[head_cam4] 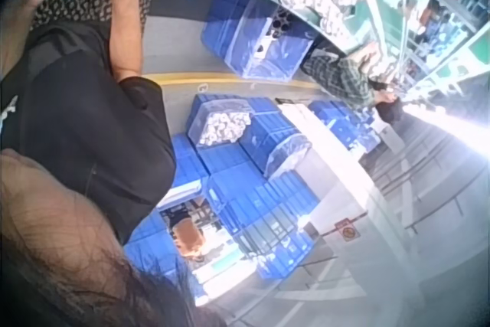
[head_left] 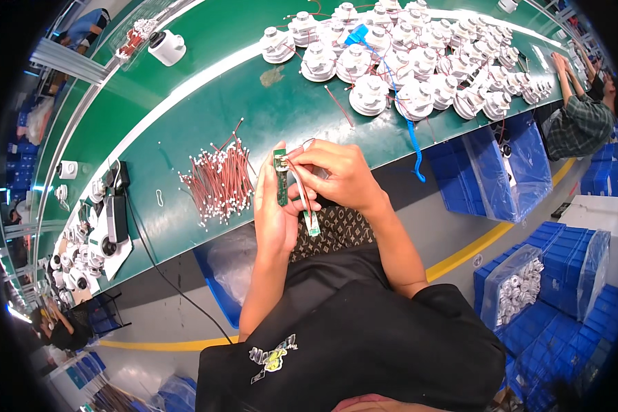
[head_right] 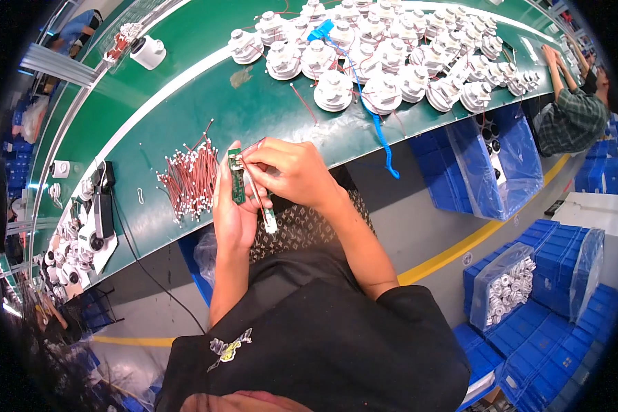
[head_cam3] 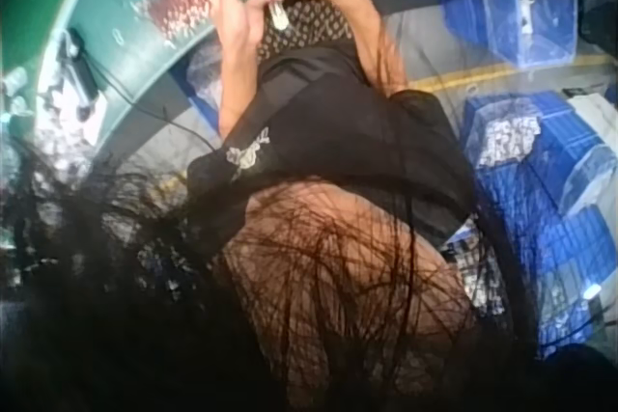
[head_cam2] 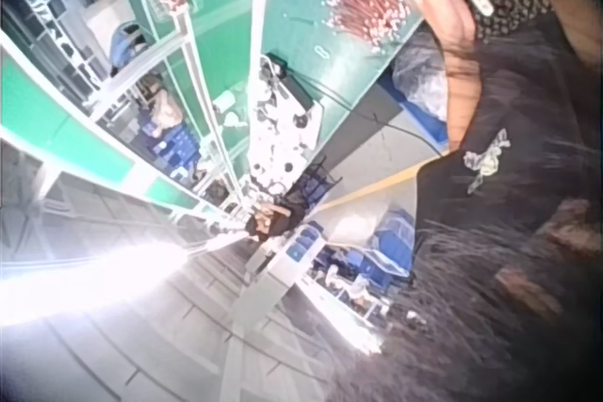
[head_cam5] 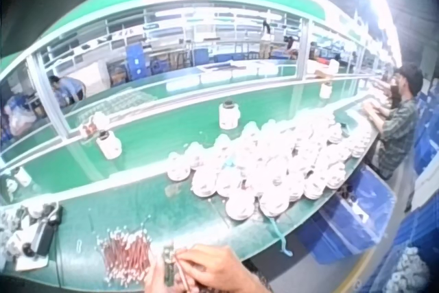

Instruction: The person assembles electronic components by connecting wire harnesses to circuit boards and attaching them to device bases.

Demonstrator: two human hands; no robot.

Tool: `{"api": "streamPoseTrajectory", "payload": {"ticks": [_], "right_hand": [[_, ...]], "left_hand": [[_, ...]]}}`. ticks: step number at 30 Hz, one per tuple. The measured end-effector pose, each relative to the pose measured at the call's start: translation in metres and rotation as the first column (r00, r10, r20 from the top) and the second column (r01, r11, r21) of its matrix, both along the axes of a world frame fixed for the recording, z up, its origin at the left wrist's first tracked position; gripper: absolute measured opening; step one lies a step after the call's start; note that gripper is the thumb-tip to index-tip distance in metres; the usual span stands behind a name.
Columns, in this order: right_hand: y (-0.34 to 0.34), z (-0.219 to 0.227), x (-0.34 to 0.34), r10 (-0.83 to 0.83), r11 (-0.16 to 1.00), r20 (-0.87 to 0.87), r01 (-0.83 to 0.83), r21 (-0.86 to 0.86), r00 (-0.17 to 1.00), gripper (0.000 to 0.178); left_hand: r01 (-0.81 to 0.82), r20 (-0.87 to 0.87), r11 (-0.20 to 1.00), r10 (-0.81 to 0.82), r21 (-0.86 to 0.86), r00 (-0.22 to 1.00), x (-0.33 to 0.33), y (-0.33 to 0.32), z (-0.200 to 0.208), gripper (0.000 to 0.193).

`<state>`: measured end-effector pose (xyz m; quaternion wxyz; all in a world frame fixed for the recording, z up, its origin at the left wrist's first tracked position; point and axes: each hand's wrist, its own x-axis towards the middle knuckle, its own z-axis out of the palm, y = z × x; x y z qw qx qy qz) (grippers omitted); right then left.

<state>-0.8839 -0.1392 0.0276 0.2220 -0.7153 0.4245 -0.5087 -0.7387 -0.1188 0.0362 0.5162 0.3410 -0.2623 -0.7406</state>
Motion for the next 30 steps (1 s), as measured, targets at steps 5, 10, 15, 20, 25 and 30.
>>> {"api": "streamPoseTrajectory", "payload": {"ticks": [5,10,15,20,25,30], "right_hand": [[-0.002,-0.005,0.002,0.003,0.999,0.053,-0.001,-0.039,0.999,0.014],[-0.003,-0.007,0.005,-0.050,0.997,0.052,0.052,-0.053,0.997,0.010],[-0.002,-0.006,0.003,-0.036,0.998,0.041,0.039,-0.053,0.999,0.009],[-0.002,-0.005,-0.002,-0.048,0.995,0.001,0.048,-0.087,0.999,0.008],[-0.003,-0.004,-0.002,-0.017,0.990,-0.012,0.015,-0.139,1.000,0.010],[-0.003,-0.010,0.002,-0.043,0.993,0.040,0.047,-0.105,0.998,0.008]], "left_hand": [[-0.012,0.041,0.999,0.014,-0.044,0.999,-0.001,0.001,-0.004,0.050],[-0.020,0.056,0.998,0.023,-0.067,0.998,-0.001,0.000,-0.005,0.050],[-0.013,0.043,0.998,0.016,-0.060,0.999,-0.001,0.001,-0.004,0.050],[-0.017,0.055,0.996,0.022,-0.082,0.998,-0.001,0.002,-0.004,0.050],[0.016,0.044,0.997,-0.013,-0.075,0.999,0.007,0.003,-0.004,0.051],[0.042,0.071,0.999,-0.040,-0.030,0.997,0.008,0.000,0.002,0.052]]}}
